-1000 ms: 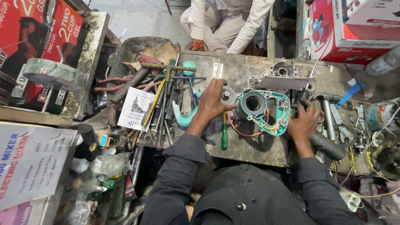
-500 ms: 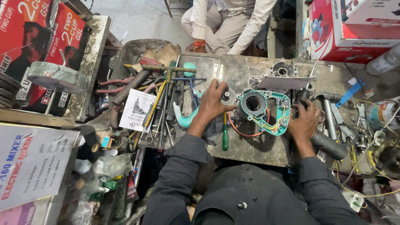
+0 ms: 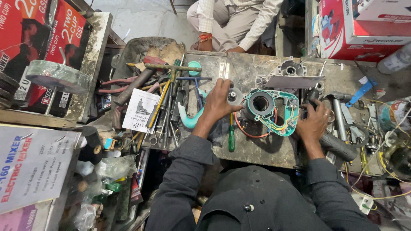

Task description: The person repairs an electric mixer at a cluttered workbench. They handle the copper armature, fit it into the green mixer housing, route and connect the colored wires, and use a power drill-like tool on the assembly, repositioning parts and working the housing with both hands.

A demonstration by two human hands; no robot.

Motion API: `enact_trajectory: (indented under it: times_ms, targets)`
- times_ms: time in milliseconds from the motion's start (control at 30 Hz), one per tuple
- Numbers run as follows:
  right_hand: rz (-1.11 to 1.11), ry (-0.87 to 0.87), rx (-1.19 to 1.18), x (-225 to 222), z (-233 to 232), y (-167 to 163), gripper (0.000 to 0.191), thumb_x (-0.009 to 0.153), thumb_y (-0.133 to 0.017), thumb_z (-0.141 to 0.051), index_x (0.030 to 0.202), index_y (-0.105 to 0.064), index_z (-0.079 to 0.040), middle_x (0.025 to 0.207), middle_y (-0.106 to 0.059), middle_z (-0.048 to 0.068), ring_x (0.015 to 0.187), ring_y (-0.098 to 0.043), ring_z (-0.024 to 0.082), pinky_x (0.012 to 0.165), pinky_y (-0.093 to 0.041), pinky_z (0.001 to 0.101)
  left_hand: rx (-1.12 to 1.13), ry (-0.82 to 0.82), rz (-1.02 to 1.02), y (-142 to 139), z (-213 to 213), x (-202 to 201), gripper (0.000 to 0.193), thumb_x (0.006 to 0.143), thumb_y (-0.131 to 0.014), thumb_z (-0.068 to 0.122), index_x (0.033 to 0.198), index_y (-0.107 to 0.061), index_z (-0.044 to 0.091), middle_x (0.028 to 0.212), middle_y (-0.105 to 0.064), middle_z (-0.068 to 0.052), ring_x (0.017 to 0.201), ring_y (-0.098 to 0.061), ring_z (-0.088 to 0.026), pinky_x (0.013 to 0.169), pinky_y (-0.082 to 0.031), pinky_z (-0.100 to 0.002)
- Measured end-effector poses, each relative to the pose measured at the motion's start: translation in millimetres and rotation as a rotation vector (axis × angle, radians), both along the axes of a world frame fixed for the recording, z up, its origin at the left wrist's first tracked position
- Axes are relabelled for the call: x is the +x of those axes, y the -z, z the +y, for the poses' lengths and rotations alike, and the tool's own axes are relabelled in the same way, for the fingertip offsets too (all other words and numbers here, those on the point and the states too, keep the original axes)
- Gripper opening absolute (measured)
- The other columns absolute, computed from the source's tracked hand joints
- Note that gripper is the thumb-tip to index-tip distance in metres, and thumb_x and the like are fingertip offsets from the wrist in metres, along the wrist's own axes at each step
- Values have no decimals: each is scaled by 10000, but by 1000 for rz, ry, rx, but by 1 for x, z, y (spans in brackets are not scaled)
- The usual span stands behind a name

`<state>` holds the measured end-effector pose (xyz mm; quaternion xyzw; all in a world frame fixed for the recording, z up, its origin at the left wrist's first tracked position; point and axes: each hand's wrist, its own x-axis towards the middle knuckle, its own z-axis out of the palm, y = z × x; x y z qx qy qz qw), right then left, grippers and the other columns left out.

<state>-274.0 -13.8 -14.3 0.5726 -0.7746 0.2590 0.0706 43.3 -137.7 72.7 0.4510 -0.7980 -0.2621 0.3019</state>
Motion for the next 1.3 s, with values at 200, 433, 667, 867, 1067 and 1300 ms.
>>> enact_trajectory:
  times_ms: [200, 433, 667, 867, 1067, 1300]
  targets:
    - [21, -8, -18, 0, 1, 1, 169, 933, -757, -234, 1041, -741, -105, 1393, -578, 111, 1347, -486, 376, 1127, -420, 476, -43, -16, 1, 1, 0, 0, 780, 553, -984, 330, 1148, -563, 52, 1098, -561, -163, 999, -635, -411, 805, -525, -496]
    - [12, 11, 4, 0, 0, 1, 172, 928, -752, -241, 1033, -740, -104, 1428, -586, 103, 1364, -472, 370, 1121, -421, 474, -66, 13, -16, 5, -1, 2, 707, 593, -955, 360, 1072, -548, 37, 1032, -619, -168, 1003, -638, -400, 826, -520, -487]
    - [3, -3, 19, -2, 0, 2, 185, 947, -735, -250, 1054, -745, -99, 1395, -580, 106, 1362, -461, 370, 1140, -412, 473, -70, 20, -37, 4, -1, 1, 683, 627, -931, 407, 1046, -530, 47, 938, -668, -166, 914, -664, -398, 769, -514, -493]
    - [-1, 4, 23, -2, 0, 2, 198, 955, -731, -259, 1060, -734, -91, 1409, -573, 95, 1372, -452, 367, 1142, -403, 479, -62, 26, -21, 4, 0, 1, 688, 628, -929, 403, 1060, -528, 48, 927, -667, -167, 897, -665, -399, 756, -513, -494]
    - [1, 2, 6, -1, -1, 0, 177, 950, -733, -252, 1046, -734, -103, 1456, -576, 92, 1384, -445, 373, 1149, -403, 485, -52, 35, -7, 2, 0, 1, 694, 619, -930, 386, 1071, -523, 51, 939, -663, -168, 903, -664, -404, 751, -512, -494]
    - [7, -4, -14, 1, 0, -1, 162, 942, -747, -244, 1038, -741, -114, 1429, -582, 97, 1373, -460, 374, 1150, -407, 475, -68, 39, 3, 6, 0, 3, 716, 611, -937, 389, 1087, -523, 50, 945, -662, -171, 909, -661, -412, 755, -513, -497]
